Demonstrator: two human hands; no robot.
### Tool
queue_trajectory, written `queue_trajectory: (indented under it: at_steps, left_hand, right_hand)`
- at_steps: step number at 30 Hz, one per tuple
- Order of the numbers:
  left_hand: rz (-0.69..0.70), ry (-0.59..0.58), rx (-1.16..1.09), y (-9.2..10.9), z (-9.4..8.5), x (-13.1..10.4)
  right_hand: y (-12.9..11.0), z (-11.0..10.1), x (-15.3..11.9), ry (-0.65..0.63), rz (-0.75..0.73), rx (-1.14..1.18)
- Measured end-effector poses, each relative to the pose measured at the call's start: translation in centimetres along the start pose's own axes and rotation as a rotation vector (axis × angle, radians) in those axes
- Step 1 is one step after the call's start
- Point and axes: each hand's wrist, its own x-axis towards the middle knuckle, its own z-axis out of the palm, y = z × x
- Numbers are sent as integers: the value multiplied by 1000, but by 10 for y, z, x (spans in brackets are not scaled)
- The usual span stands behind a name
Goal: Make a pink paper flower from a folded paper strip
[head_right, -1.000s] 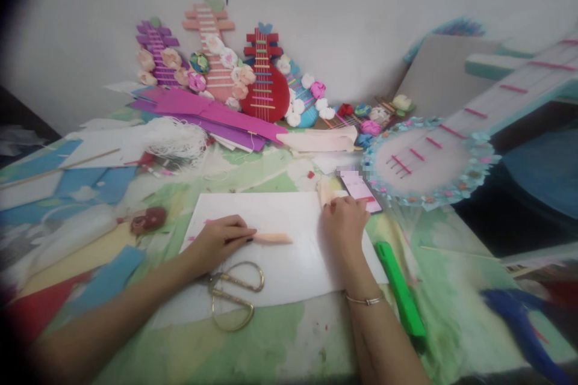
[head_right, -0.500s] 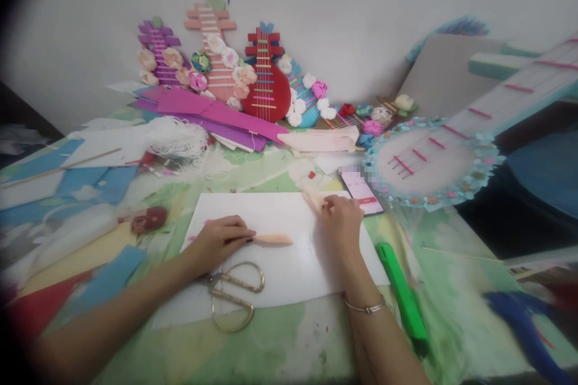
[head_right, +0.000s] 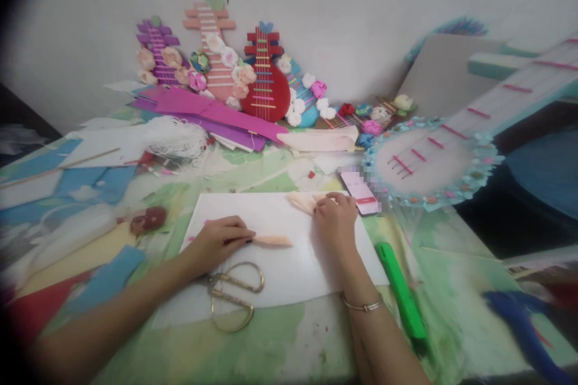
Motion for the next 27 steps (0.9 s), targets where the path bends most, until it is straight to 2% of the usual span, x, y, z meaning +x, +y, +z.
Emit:
queue_trajectory:
  at_steps: [7,10,13,15,17,19,22,27]
  left_hand:
    - [14,-7,-5,-1,1,0]
    - [27,8,1,-2,1,-1]
    - [45,40,40,-3,1,-2]
    - [68,72,69,-4,1,-2]
    - [95,97,84,-4,1,-2]
    - [123,107,93,-5,0,-1]
    - [160,108,114,-3,-2,-1]
    - [158,169,186,-1,-5,0]
  right_hand:
    - [-6,2,-2,-7,213,-93]
    - [-10,-2,0,-5,230,-19]
    - [-19,-8,1,-27,186,187]
    - [-29,-10,0,-111,244,398]
    - [-40,-9,-4,-327,345,593]
    - [-51,-6,-9,-459,369,689]
    - [-62,-1,-13,-482,344,672]
    - [-65,-4,-11,-592,221,609]
